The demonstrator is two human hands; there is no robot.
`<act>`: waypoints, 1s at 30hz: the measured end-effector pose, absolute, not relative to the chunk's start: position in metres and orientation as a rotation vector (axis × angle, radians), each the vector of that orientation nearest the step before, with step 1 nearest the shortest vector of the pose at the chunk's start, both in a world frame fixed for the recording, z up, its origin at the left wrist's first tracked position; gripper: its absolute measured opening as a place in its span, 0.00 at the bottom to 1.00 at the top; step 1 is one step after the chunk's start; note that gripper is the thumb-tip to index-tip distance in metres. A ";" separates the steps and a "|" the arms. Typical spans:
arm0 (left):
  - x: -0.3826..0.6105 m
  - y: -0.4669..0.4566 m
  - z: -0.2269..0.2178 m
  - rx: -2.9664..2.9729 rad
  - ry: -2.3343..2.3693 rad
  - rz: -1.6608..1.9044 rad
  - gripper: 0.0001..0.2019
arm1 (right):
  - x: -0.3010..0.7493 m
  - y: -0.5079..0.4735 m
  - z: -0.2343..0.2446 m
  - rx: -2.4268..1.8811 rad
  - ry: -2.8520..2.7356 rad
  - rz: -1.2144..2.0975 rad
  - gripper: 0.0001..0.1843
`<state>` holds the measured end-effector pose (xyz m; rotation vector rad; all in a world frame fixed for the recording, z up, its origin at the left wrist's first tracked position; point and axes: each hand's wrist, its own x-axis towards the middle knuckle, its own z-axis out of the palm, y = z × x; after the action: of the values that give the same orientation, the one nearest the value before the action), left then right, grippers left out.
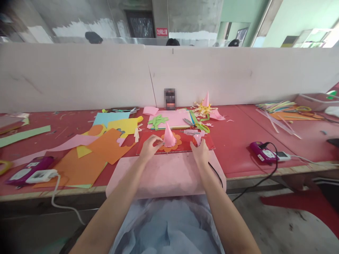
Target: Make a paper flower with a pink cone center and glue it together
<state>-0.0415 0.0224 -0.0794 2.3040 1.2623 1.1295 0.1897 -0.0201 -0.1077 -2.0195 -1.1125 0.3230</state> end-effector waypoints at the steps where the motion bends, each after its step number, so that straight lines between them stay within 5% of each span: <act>1: -0.041 0.021 -0.079 2.346 1.198 1.052 0.07 | 0.190 -0.020 -0.108 -2.014 -1.118 0.324 0.28; 9: -0.039 0.020 -0.083 2.546 1.108 0.648 0.11 | 0.188 -0.023 -0.104 -2.004 -1.119 0.338 0.23; 30: -0.034 0.014 -0.079 2.680 1.108 0.781 0.11 | 0.188 -0.023 -0.102 -2.006 -1.139 0.358 0.24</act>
<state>-0.0340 0.0143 -0.0789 2.6805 1.1079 0.7813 0.1876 -0.0233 -0.1025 -2.0057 -1.1388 0.3577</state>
